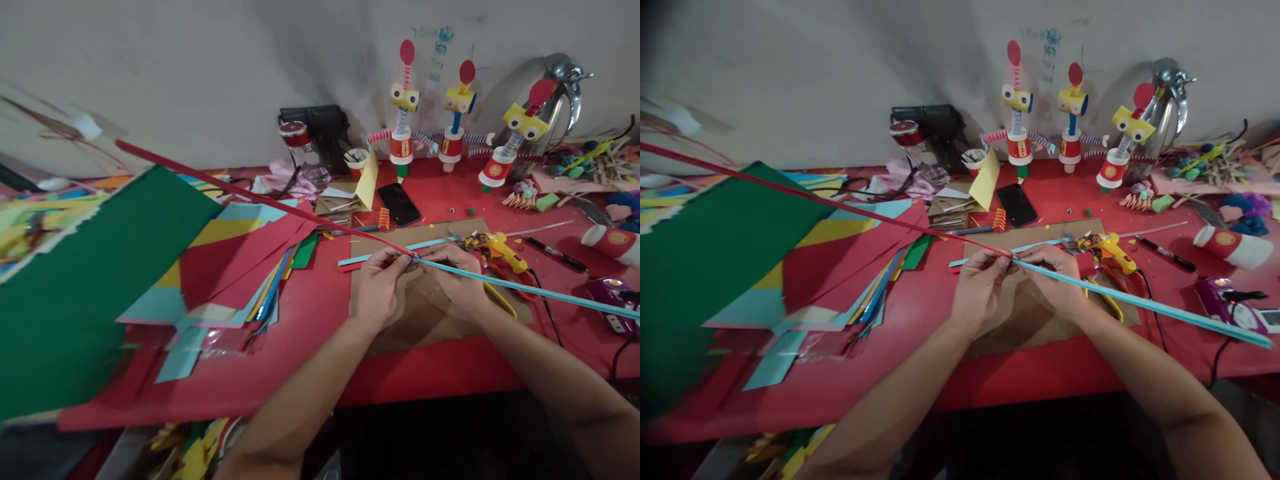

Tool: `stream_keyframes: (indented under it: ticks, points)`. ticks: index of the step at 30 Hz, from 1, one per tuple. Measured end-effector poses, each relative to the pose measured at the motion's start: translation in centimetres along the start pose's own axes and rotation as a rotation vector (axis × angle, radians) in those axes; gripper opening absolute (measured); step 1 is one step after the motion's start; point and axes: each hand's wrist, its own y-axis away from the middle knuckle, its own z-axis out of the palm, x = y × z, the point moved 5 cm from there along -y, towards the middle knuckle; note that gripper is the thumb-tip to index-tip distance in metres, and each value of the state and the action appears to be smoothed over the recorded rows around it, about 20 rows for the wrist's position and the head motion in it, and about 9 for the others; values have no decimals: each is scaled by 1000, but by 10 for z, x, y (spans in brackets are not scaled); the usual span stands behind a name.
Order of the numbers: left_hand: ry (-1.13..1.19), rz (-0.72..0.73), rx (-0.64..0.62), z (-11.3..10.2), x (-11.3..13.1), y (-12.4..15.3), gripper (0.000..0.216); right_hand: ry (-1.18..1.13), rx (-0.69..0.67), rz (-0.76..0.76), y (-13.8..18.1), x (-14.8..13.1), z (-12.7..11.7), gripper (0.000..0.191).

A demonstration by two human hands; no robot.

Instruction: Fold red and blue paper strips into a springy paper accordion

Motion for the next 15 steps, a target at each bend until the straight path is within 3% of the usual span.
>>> stream_keyframes:
  ticks: [5, 15]
  points:
    - [-53, 102, -40, 2, 5, 3, 7, 72, 8, -32, 2, -9, 0, 6]
    - [-199, 313, -69, 0, 9, 12, 4, -130, 15, 134, 4, -11, 7, 13]
